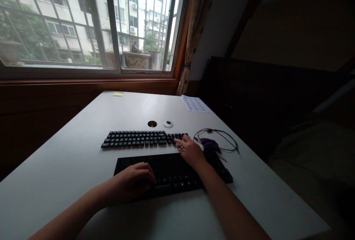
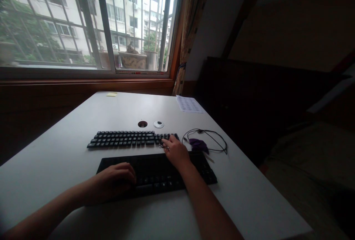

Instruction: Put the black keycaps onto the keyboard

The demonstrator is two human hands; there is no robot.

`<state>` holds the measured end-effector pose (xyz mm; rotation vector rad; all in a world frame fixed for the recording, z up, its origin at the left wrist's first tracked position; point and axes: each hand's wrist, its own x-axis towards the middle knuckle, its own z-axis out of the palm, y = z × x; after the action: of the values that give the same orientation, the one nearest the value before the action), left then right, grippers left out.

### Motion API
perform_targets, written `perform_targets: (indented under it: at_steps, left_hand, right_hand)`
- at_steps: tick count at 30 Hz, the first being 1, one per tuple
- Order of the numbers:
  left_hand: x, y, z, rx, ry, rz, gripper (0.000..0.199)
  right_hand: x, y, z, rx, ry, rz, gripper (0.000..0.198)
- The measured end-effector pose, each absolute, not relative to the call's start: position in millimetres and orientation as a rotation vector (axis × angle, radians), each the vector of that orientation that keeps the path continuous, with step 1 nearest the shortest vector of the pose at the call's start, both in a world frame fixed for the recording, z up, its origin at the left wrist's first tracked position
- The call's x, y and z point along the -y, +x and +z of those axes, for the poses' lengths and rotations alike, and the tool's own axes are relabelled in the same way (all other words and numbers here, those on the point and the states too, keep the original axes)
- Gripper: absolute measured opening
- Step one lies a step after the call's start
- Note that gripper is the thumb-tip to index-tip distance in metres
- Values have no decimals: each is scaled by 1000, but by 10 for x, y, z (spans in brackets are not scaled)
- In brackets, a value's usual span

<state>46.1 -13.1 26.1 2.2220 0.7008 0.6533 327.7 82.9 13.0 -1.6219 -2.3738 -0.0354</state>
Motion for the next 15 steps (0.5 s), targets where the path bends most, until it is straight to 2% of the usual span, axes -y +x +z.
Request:
perform_targets:
  at_steps: [15]
  left_hand:
    - [128, 464, 266, -718, 2220, 643, 17]
  right_hand:
    - [-852, 3274, 80, 2384, -1579, -13, 36]
